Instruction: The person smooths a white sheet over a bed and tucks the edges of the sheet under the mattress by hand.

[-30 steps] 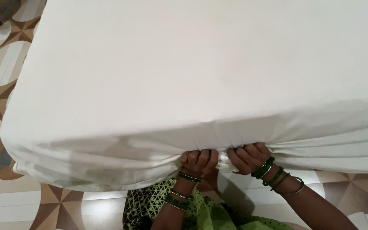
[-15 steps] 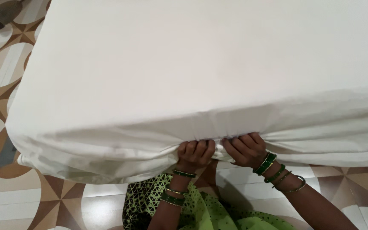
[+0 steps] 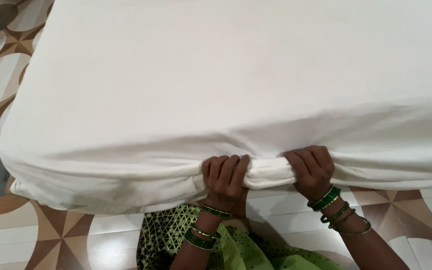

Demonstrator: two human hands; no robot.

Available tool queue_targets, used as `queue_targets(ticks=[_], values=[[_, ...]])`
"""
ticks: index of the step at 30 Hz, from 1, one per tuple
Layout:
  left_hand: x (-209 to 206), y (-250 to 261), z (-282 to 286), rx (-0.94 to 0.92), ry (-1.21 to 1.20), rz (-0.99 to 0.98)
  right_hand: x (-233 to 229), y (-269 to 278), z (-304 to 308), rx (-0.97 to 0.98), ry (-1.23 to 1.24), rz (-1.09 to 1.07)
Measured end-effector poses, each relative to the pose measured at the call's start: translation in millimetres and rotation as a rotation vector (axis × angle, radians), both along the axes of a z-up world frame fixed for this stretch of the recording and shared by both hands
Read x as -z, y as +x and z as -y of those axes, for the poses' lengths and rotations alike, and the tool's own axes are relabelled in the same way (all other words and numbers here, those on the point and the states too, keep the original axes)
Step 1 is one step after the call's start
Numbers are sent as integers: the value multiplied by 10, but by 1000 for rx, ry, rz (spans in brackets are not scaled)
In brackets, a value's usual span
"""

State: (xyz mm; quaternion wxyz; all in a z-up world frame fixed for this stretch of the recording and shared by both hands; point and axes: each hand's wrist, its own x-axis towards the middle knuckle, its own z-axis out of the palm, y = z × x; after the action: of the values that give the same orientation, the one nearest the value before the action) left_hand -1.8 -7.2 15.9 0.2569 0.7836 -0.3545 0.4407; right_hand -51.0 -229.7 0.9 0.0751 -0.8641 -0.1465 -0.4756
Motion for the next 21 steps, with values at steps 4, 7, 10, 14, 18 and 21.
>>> queue_targets(ticks=[4, 7, 10, 14, 18, 21], values=[[-46, 195, 9, -55, 117, -126, 127, 134, 16, 25, -44, -30], [-25, 259, 11, -9, 103, -98, 236, 219, 19, -10, -24, 91], [30, 292, -2, -86, 153, 1, 363, 313, 52, 26, -61, 191], [110, 333, -5, -118, 184, 64, 460, 325, 124, 14, -95, 185], [155, 343, 12, -130, 167, 106, 505, 334, 133, 5, -95, 216], [160, 325, -2, -136, 180, 85, 499, 347, 128, 15, -97, 213]])
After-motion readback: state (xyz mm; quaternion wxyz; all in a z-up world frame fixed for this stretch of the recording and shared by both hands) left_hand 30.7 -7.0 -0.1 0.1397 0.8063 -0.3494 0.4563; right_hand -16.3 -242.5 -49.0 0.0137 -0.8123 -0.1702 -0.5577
